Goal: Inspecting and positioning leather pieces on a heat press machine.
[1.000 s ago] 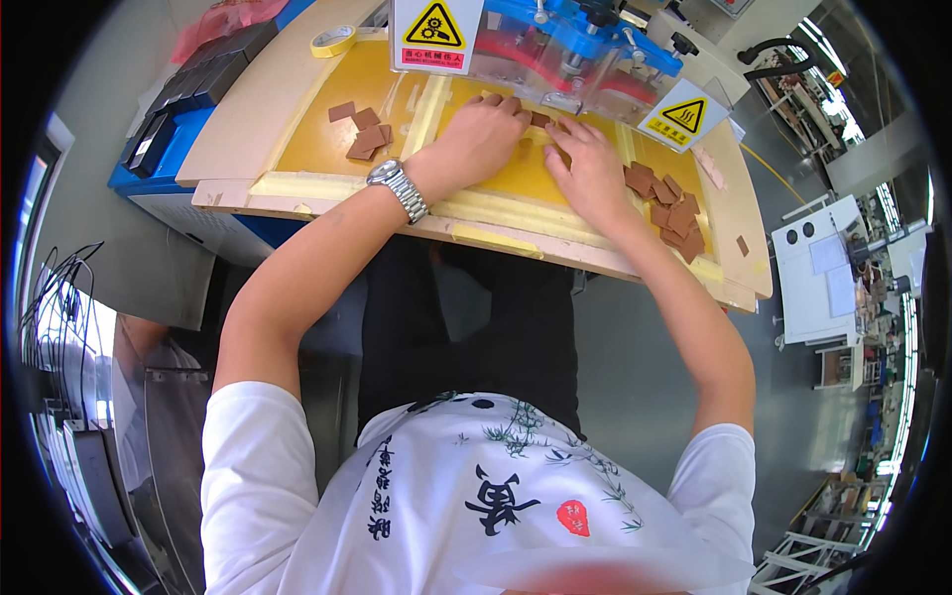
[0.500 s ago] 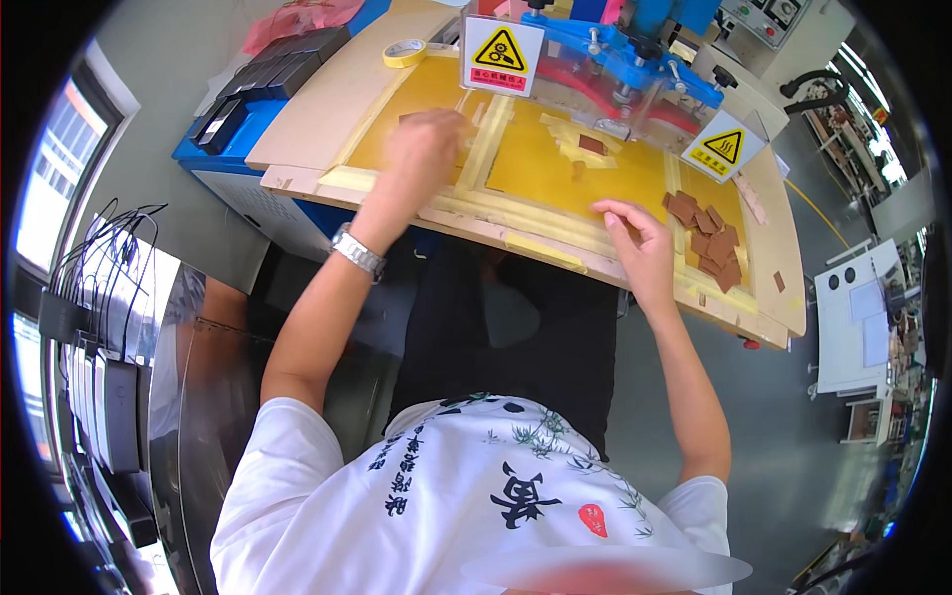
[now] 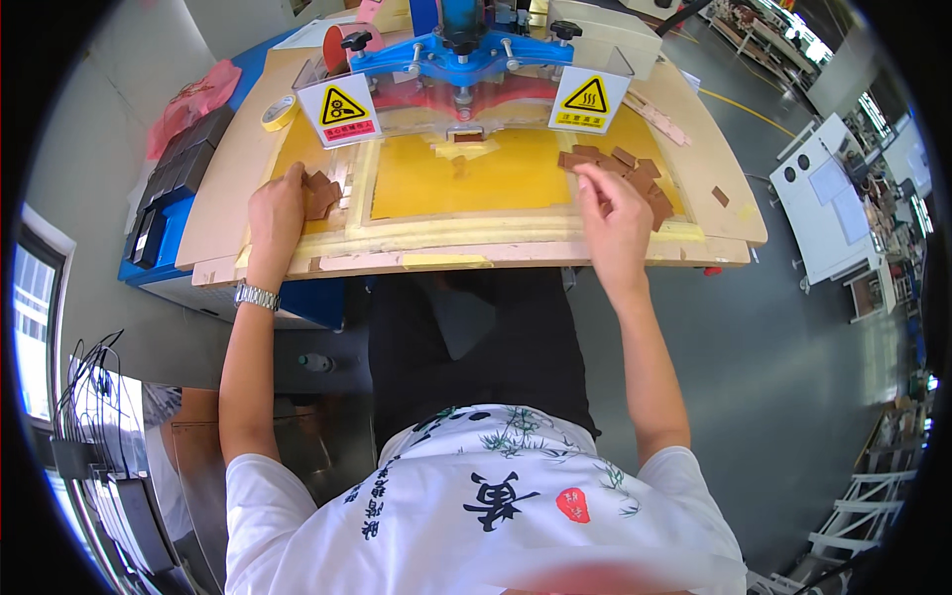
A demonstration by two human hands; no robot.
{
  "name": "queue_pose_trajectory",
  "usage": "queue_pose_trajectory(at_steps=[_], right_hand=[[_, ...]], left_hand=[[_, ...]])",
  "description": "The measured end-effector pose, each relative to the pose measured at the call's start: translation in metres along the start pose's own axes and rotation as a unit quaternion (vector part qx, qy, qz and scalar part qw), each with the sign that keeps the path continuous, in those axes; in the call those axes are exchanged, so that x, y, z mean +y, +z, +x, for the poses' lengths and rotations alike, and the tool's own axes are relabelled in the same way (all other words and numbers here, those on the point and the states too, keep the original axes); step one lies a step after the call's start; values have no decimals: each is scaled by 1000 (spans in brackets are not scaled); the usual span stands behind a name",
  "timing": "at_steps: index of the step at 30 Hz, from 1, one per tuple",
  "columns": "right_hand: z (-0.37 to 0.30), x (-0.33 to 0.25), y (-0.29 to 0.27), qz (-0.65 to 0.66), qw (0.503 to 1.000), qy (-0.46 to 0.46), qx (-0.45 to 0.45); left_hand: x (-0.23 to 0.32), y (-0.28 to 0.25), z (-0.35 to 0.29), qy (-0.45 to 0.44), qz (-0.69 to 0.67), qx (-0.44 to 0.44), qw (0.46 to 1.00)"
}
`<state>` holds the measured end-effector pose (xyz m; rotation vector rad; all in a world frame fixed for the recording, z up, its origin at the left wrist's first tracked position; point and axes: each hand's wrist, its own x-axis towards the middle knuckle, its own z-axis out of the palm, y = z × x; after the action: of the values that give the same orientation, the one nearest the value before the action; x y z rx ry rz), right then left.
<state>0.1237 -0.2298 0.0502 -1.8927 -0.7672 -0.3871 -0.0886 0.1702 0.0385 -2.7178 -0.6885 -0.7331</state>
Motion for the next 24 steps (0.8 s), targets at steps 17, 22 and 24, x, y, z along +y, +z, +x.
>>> queue_pose_trajectory(at_steps=[17,22,24], right_hand=[[28,43,0,-205,978,-46,3],[28,50,-9,-76,996,1,40],[32,59,-14,-13,999,46,23]], left_hand=[[-3,3,-6,-59,-74,46,994],[16,-10,-11,-125,-130,135,974],[35,-19,-17,-141,-201,159,956]])
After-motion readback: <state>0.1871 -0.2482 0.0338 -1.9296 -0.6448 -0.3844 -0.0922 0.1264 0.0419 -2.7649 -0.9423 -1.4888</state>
